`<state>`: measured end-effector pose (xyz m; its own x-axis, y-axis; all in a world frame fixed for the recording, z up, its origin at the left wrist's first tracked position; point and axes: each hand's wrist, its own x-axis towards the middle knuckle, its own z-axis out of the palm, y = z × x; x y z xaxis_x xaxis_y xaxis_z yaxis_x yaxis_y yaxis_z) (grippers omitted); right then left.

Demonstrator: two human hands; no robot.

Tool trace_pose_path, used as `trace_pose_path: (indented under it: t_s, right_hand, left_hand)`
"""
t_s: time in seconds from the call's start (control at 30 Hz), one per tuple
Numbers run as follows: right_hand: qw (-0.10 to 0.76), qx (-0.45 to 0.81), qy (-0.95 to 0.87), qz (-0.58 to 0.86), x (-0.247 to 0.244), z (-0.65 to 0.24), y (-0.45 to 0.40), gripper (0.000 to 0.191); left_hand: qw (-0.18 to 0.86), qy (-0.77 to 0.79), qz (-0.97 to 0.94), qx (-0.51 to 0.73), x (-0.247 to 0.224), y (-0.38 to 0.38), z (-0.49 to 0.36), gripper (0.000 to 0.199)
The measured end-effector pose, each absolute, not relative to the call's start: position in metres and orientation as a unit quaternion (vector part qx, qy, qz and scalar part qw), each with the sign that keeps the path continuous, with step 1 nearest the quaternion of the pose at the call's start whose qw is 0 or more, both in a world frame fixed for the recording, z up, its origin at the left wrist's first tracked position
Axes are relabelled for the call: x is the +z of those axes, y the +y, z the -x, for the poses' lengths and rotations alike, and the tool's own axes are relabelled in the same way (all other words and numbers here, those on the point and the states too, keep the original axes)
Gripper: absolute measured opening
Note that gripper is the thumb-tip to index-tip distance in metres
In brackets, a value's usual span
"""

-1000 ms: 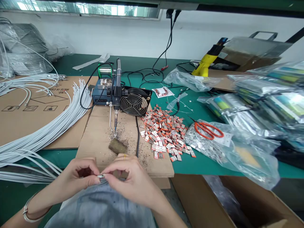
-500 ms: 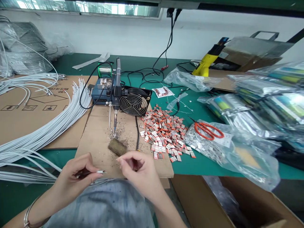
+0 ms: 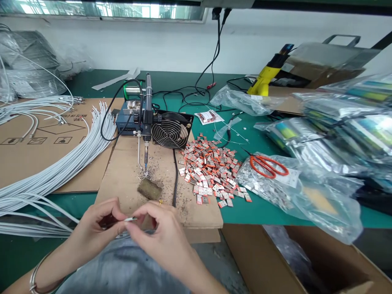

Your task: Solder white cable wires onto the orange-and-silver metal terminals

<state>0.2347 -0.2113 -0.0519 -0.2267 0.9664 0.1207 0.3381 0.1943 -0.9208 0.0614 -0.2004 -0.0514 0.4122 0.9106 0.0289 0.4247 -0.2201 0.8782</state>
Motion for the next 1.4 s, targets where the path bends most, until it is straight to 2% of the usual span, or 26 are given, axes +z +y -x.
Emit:
trace_pose_path:
  t_s: [0.17, 0.4, 0.5, 0.6, 0.63, 0.7, 0.8, 0.9, 1.0, 1.1, 1.2, 1.3, 1.4]
  right_hand:
    - [0.408, 0.453, -0.631, 0.480, -0.054, -0.235, -0.210, 0.023]
    - [0.421, 0.496, -0.612, 0.449, -0.056, -0.233, -0.214, 0.030]
    - [0.493, 0.466, -0.586, 0.442, -0.056, -0.242, -0.216, 0.027]
    - [0.569, 0.349, -0.563, 0.487, -0.052, -0.270, -0.207, 0.023]
    - [0.550, 0.300, -0.580, 0.521, -0.050, -0.283, -0.202, 0.021]
    - [0.436, 0.203, -0.661, 0.576, -0.045, -0.308, -0.187, 0.011]
    - [0.259, 0.074, -0.754, 0.599, -0.038, -0.331, -0.159, 0.018]
    - [0.135, 0.011, -0.805, 0.578, -0.036, -0.334, -0.134, 0.019]
    - [0.066, -0.016, -0.835, 0.545, -0.037, -0.328, -0.119, 0.014]
    - [0.058, -0.017, -0.842, 0.535, -0.040, -0.328, -0.114, 0.012]
    - [0.085, 0.021, -0.829, 0.553, -0.042, -0.333, -0.116, 0.008]
    - [0.161, 0.119, -0.790, 0.579, -0.040, -0.334, -0.123, 0.002]
    - [0.257, 0.270, -0.749, 0.548, -0.038, -0.321, -0.128, 0.014]
  left_hand:
    - [0.361, 0.454, -0.767, 0.273, -0.053, -0.199, -0.059, 0.024]
    - [0.476, 0.396, -0.768, 0.166, -0.037, -0.191, -0.055, 0.025]
    - [0.477, 0.410, -0.756, 0.181, -0.033, -0.191, -0.052, 0.023]
    - [0.557, 0.435, -0.670, 0.225, -0.035, -0.191, -0.044, 0.024]
    - [0.591, 0.446, -0.629, 0.239, -0.037, -0.189, -0.041, 0.025]
    - [0.632, 0.466, -0.562, 0.261, -0.041, -0.183, -0.036, 0.029]
    - [0.630, 0.485, -0.546, 0.266, -0.043, -0.167, -0.033, 0.033]
    - [0.621, 0.491, -0.570, 0.221, -0.038, -0.146, -0.036, 0.035]
    - [0.628, 0.504, -0.566, 0.174, -0.032, -0.126, -0.043, 0.036]
    - [0.621, 0.514, -0.574, 0.145, -0.031, -0.109, -0.051, 0.032]
    - [0.619, 0.504, -0.587, 0.133, -0.032, -0.096, -0.060, 0.026]
    - [0.652, 0.483, -0.573, 0.113, -0.031, -0.089, -0.068, 0.023]
    - [0.676, 0.464, -0.565, 0.093, -0.030, -0.088, -0.073, 0.023]
